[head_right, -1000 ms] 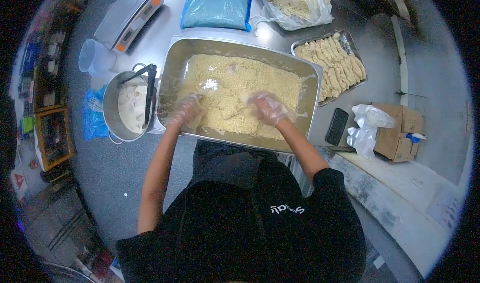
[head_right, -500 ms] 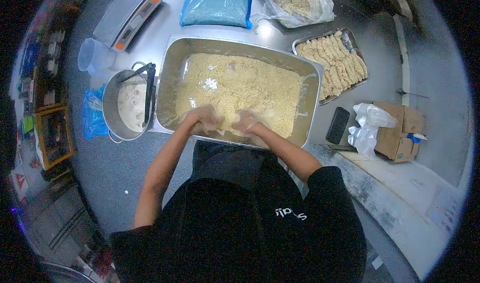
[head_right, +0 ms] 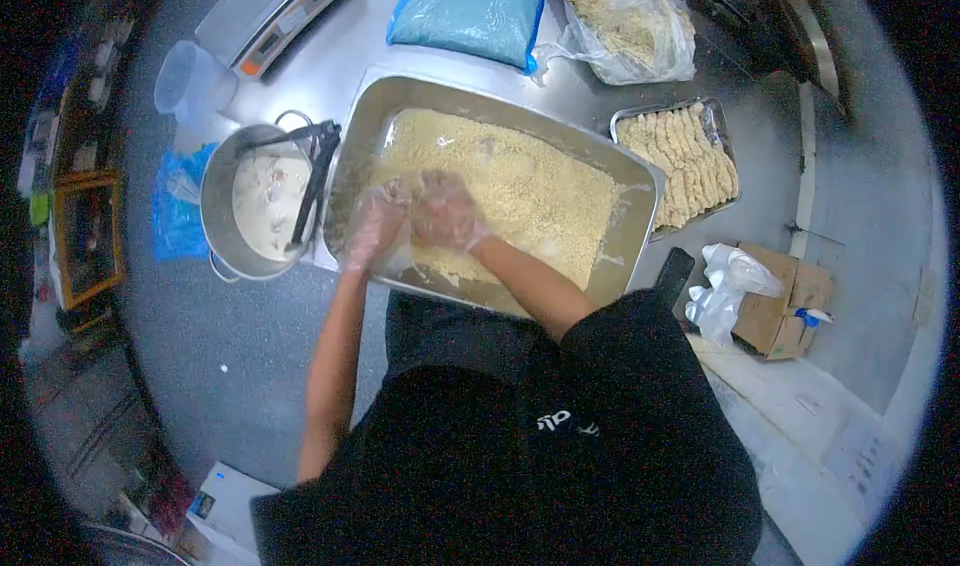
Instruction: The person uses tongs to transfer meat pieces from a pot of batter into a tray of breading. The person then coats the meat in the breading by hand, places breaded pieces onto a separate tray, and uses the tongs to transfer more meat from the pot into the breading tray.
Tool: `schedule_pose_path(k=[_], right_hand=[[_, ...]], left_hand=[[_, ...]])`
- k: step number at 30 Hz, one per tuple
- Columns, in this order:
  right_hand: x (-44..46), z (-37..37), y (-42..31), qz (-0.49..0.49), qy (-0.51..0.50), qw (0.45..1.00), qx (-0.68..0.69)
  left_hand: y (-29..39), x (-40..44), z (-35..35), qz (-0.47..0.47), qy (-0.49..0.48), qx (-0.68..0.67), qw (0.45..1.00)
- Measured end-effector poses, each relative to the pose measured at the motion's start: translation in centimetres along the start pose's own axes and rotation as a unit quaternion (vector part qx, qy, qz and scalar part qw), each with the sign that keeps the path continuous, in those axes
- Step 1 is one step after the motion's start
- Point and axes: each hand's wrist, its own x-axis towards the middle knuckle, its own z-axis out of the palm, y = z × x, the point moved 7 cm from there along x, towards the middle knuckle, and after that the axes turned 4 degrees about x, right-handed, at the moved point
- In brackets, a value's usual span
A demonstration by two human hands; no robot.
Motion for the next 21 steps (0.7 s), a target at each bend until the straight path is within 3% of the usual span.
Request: schedule_pose_path(k=[2,3,4,7,10,12,13,14,16,17,18,20,21], right_hand=[[1.5,-1.6,-0.6,-0.012,0.02,0.999,-0.046],[1.5,-1.6,-0.6,-0.001,-0.034,0.998,-0.06],[1.2,-1.9,-1.2,0.017,-0.087,0.994,-0.069],[1.3,-2.4,-0.1,-0.001,-0.073,0.997,0.03],[1.9,-0.5,2.6,0.087,-0.069,0.987,0.117],[2.0,1.6,2.4,-0.005,0.032,0.997,-0.067],[1.9,5.5,3.5,-0.013,0.057,0.987,0.151],[2.2,7.3,4.9,-0.039,0.082,0.931,0.354],[1.2,2.3,4.4,-0.041,0.101,0.884,0.455],[0.5,-0.2,3.6,0.0,0.13,0.954,0.269],[-0.3,-2.8,2.7,0.045,0.15,0.985,0.075],[-2.3,-6.3,3.6,0.11,0.251,0.96,-0.057],[-4.2,-8.0,4.4,0.121,0.334,0.935,0.008]], left_hand=[[0.8,0.5,-0.4,-0.019,0.004,0.074,0.997],[0.9,-0.2,-0.3,-0.032,0.002,0.112,0.993],[0.4,-0.8,0.4,0.03,0.049,0.121,0.991],[-3.3,1.2,3.9,0.186,0.144,0.144,0.961],[-2.0,2.4,3.9,0.234,0.125,0.189,0.946],[0.7,2.1,2.2,0.208,0.091,0.225,0.948],[1.1,2.6,2.2,0.18,0.047,0.234,0.954],[1.0,2.7,2.6,0.204,0.011,0.271,0.941],[1.9,3.0,3.8,0.233,-0.049,0.277,0.931],[3.1,2.9,4.1,0.238,-0.074,0.251,0.935],[4.2,2.9,4.4,0.241,-0.098,0.226,0.939],[6.7,2.2,5.3,0.311,-0.031,0.239,0.919],[7.5,1.8,5.6,0.342,0.003,0.242,0.908]])
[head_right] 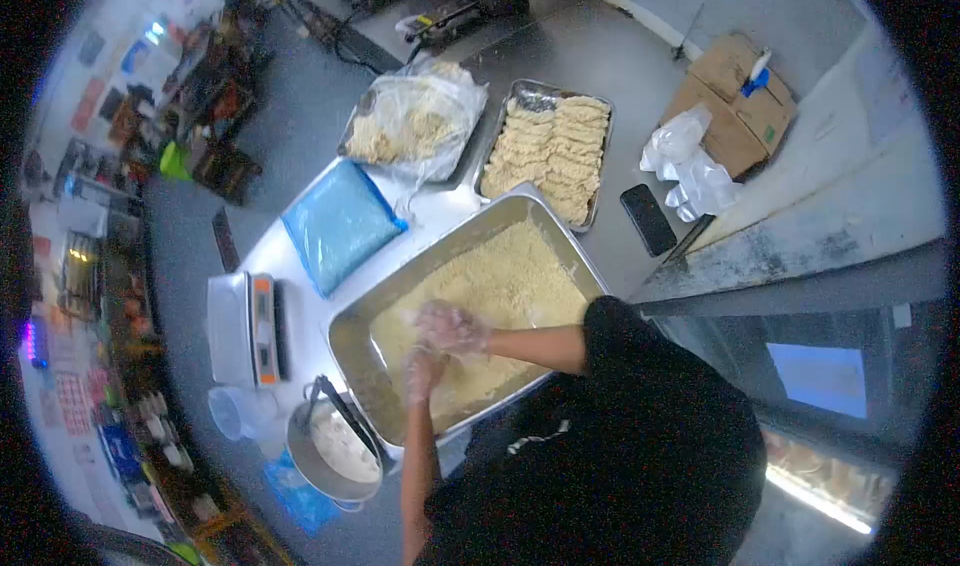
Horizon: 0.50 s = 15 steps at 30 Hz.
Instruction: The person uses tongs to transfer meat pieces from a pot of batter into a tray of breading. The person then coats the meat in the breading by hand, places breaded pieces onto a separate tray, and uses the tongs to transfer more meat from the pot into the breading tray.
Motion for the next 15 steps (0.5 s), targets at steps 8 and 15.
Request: schedule_pose_path(k=[8,15], right_hand=[[-5.4,-13.1,7.7,0.325,0.147,0.916,0.182],[-5.3,-14.2,5.9,0.356,0.088,0.87,0.33]], left_hand=[[-4.3,1.1,7.9,0.0,-0.345,-0.214,0.914],[3.0,-1.7,-3.7,-0.023,-0.159,-0.051,0.986]])
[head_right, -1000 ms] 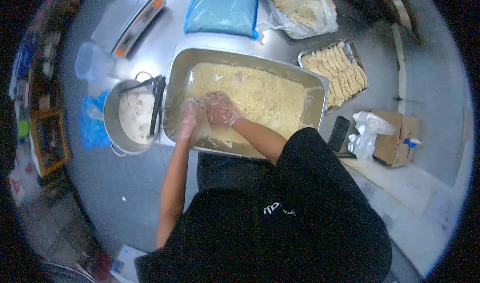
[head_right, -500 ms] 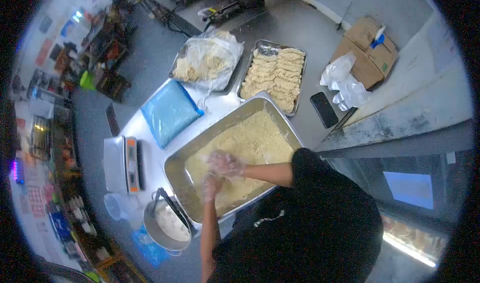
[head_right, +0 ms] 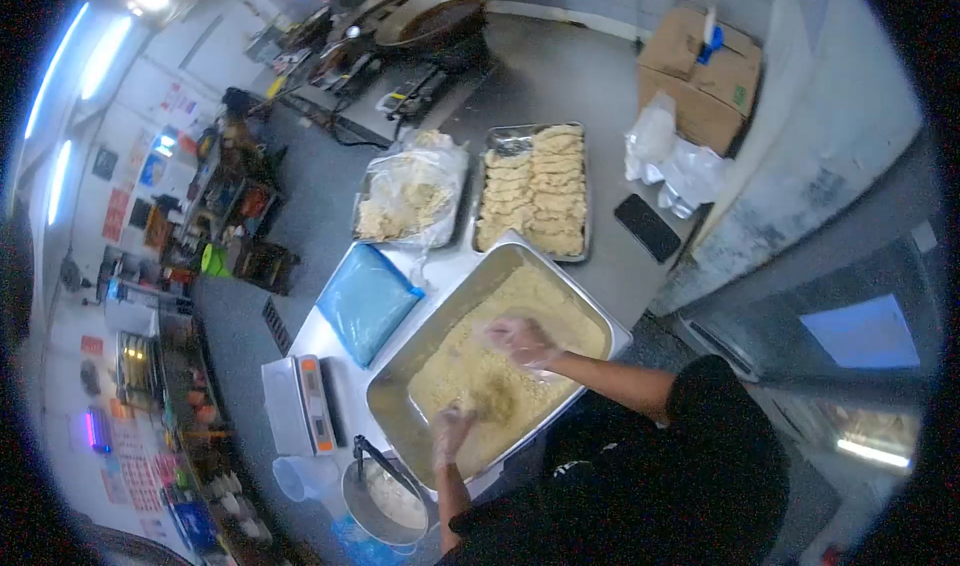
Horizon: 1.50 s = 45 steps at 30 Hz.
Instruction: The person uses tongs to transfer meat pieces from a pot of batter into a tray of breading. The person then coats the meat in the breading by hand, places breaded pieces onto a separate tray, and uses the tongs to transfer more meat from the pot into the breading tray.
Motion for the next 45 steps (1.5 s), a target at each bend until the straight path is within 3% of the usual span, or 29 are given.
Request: schedule_pose_path(k=[2,4,6,8,10,12,14,16,18,19,21,22,25,28,31,32,33,35,36,38,41,42,43,44,45], right_hand=[[1.1,3.5,1.0,-0.133,-0.105,0.976,-0.138],[0.8,6.5,-0.2,-0.189,-0.272,0.932,0.149],[1.3,9.2,0.3,-0.085,-0.382,0.887,0.245],[1.8,12.0,2.1,0.14,-0.466,0.801,0.349],[0.6,11.9,4.1,0.267,-0.45,0.765,0.375],[-0.2,9.7,3.6,0.245,-0.362,0.841,0.32],[0.7,13.3,10.7,0.169,-0.496,0.813,0.255],[-0.2,13.2,13.0,0.194,-0.53,0.805,0.184],[-2.4,9.7,9.2,0.31,-0.469,0.82,0.105],[-2.9,8.5,8.5,0.323,-0.426,0.835,0.129],[-3.4,6.0,8.4,0.345,-0.338,0.858,0.174],[-2.9,4.9,8.0,0.26,-0.34,0.886,0.181],[-1.6,1.3,5.2,0.25,-0.25,0.916,0.19],[2.9,-3.4,-1.1,0.224,-0.156,0.929,0.251],[10.2,-8.4,-5.2,0.169,-0.073,0.894,0.408],[13.0,-10.7,-6.3,0.123,-0.071,0.91,0.389],[16.5,-13.5,-4.3,0.09,0.005,0.938,0.335],[22.8,-20.3,0.6,0.012,0.129,0.984,0.124],[26.6,-23.0,3.5,0.092,0.223,0.962,0.13],[31.3,-25.2,0.6,0.119,0.135,0.959,-0.219],[38.4,-25.4,4.9,-0.019,-0.043,0.999,-0.02],[38.8,-24.6,6.1,0.027,-0.064,0.975,-0.211],[37.3,-21.7,3.3,0.069,-0.082,0.913,-0.394],[35.7,-20.1,1.9,0.108,-0.096,0.814,-0.562],[35.3,-20.5,4.8,0.031,-0.014,0.831,-0.555]], left_hand=[[3.2,-1.7,-3.2,0.039,0.025,0.039,0.998],[7.5,-3.1,-7.3,0.056,0.01,0.092,0.994],[9.7,-4.2,-10.5,0.064,-0.016,0.038,0.997],[9.0,-4.1,-11.4,0.054,-0.022,-0.057,0.997],[7.7,-3.9,-11.6,0.057,0.02,-0.077,0.995],[7.6,-3.5,-11.8,0.046,0.072,-0.069,0.994],[7.3,-3.3,-11.5,0.032,0.095,-0.119,0.988],[3.5,-2.6,-8.8,0.046,0.126,-0.18,0.975],[5.5,-4.0,-9.3,-0.031,0.103,-0.093,0.99],[6.0,-4.7,-9.4,-0.072,0.091,-0.048,0.992],[4.2,-5.1,-7.6,-0.049,0.118,0.013,0.992],[3.8,-5.1,-7.0,-0.037,0.132,0.042,0.99],[2.4,-5.3,-4.8,-0.077,0.092,-0.02,0.993],[-1.7,-5.7,1.7,0.009,0.215,0.2,0.956],[-2.1,-4.7,3.3,-0.081,0.019,0.138,0.987],[-2.2,-4.7,3.3,-0.084,0.011,0.12,0.989],[-2.5,-4.8,3.3,-0.089,0.003,0.101,0.991],[-2.8,-4.8,3.2,-0.107,0.007,0.069,0.992],[-2.9,-4.4,2.9,-0.12,0.023,0.055,0.991],[-2.2,-3.4,1.5,-0.133,0.043,0.034,0.99],[-0.8,-3.1,-0.6,-0.125,0.046,0.04,0.99],[-1.7,-2.9,-0.1,-0.114,0.044,0.06,0.991],[-2.0,-2.7,0.3,-0.102,0.042,0.08,0.991],[-1.7,-2.4,0.0,-0.122,0.031,0.079,0.989],[-1.0,-2.1,-1.0,-0.142,0.019,0.079,0.986]])
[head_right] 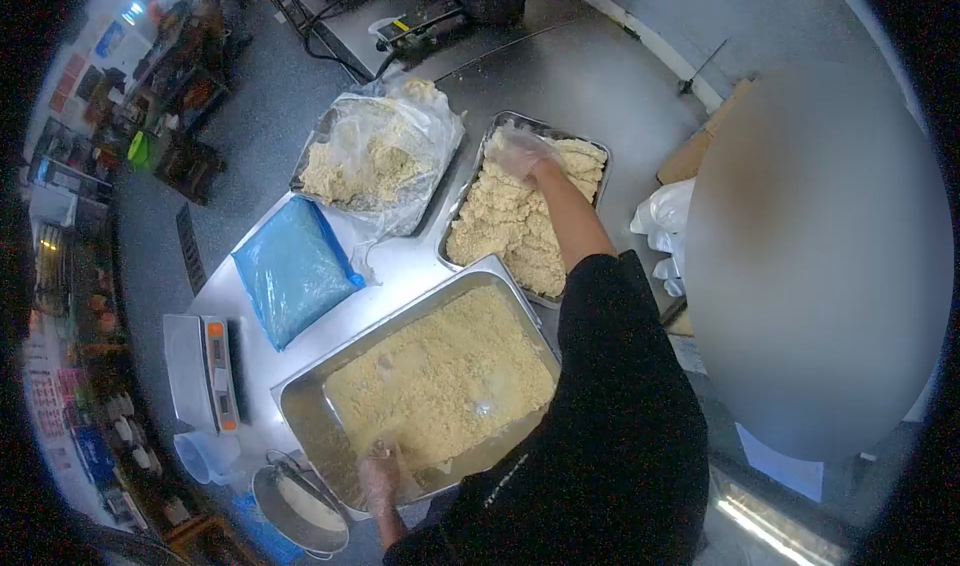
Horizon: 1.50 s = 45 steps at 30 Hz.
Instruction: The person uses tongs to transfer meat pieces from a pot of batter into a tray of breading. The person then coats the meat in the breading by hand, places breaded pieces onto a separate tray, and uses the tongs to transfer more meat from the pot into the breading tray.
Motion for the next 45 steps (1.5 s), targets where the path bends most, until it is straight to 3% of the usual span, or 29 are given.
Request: schedule_pose_path(k=[2,5,7,9,10,12,14,15,16,17,18,19,20,21,22,24,25,27,28,30,31,32,34,35,36,38,40,43,45], right_hand=[[1.8,0.9,-0.1,-0.051,-0.118,0.978,-0.164],[5.2,-1.8,2.1,-0.079,0.074,0.991,0.082],[1.4,-5.7,3.9,-0.003,0.223,0.887,0.404],[-3.4,-8.9,1.1,-0.006,0.241,0.782,0.574],[-6.3,-9.7,-1.5,-0.023,0.218,0.784,0.581],[-12.0,-9.8,-6.8,-0.058,0.162,0.784,0.597],[-18.1,-6.5,-12.6,-0.077,0.06,0.82,0.563],[-21.1,-4.5,-14.9,-0.087,0.007,0.834,0.544],[-23.6,-2.1,-16.7,-0.12,-0.04,0.892,0.434],[-25.8,0.8,-18.0,-0.159,-0.08,0.932,0.317],[-28.1,6.3,-17.5,-0.151,-0.226,0.944,0.186],[-30.2,9.1,-17.4,-0.145,-0.274,0.946,0.095],[-32.2,11.9,-17.2,-0.148,-0.323,0.935,0.002],[-34.7,12.3,-17.7,-0.15,-0.287,0.945,-0.039],[-37.5,15.7,-17.1,-0.235,-0.232,0.943,-0.044],[-39.1,18.2,-17.4,-0.222,-0.276,0.935,-0.031],[-39.4,16.9,-20.0,-0.123,-0.371,0.92,-0.012],[-40.2,16.9,-23.4,-0.084,-0.447,0.89,0.036],[-40.0,17.7,-24.9,-0.145,-0.434,0.887,0.068],[-39.0,19.9,-25.3,-0.136,-0.406,0.895,0.128],[-37.8,21.5,-24.4,-0.066,-0.39,0.905,0.156],[-36.7,21.2,-24.4,0.005,-0.372,0.91,0.183],[-34.0,16.1,-26.1,-0.017,-0.299,0.918,0.259],[-33.1,13.8,-26.9,-0.025,-0.266,0.917,0.297],[-31.6,14.2,-26.6,-0.048,-0.23,0.927,0.291],[-29.4,13.3,-27.7,-0.097,-0.19,0.956,0.2],[-27.6,10.5,-30.0,-0.149,-0.172,0.973,0.028],[-26.5,13.0,-33.2,-0.292,-0.202,0.935,-0.02],[-26.2,16.6,-33.7,-0.376,-0.213,0.9,0.053]], left_hand=[[0.4,0.2,-1.4,-0.035,0.005,-0.015,0.999],[-0.4,0.3,-2.3,-0.074,0.032,-0.053,0.995],[-1.3,0.6,-1.7,-0.09,0.008,-0.057,0.994],[-1.1,1.5,-1.8,-0.129,-0.056,-0.05,0.989],[-1.6,1.2,-1.4,-0.152,-0.091,-0.046,0.983],[-2.9,2.1,2.9,0.119,0.043,-0.052,0.991],[-4.4,2.9,8.5,0.216,0.027,0.057,0.974],[-5.1,3.4,10.7,0.251,0.052,0.028,0.966],[-2.8,3.4,8.6,0.294,0.068,-0.031,0.953],[-2.3,4.1,8.7,0.224,-0.021,-0.086,0.971],[-1.9,4.7,8.9,0.142,-0.096,-0.133,0.976],[0.9,3.8,5.4,0.09,-0.166,-0.163,0.968],[1.6,3.3,5.9,0.087,-0.164,-0.175,0.967],[2.1,3.1,6.5,0.089,-0.161,-0.187,0.965],[2.8,3.3,7.2,0.093,-0.157,-0.199,0.963],[4.4,4.7,11.8,0.138,-0.181,-0.22,0.948],[4.8,5.1,13.5,0.159,-0.193,-0.23,0.94],[6.7,4.0,13.5,0.32,-0.195,-0.234,0.897],[7.4,3.4,13.0,0.399,-0.193,-0.23,0.867],[7.8,4.1,11.7,0.273,-0.233,-0.175,0.917],[7.6,4.4,10.8,0.207,-0.251,-0.147,0.934],[7.2,5.0,9.8,0.193,-0.228,-0.123,0.947],[5.8,6.8,7.8,0.159,-0.179,-0.074,0.968],[5.2,7.8,7.7,0.177,-0.176,-0.35,0.903],[3.5,9.1,8.7,0.18,-0.16,-0.599,0.764],[2.0,8.8,6.4,0.12,-0.077,-0.776,0.614],[1.3,7.6,2.8,0.024,0.031,-0.711,0.702],[-1.4,4.1,-0.5,0.006,0.221,-0.464,0.858],[-2.7,0.3,-1.8,-0.066,0.16,-0.384,0.907]])
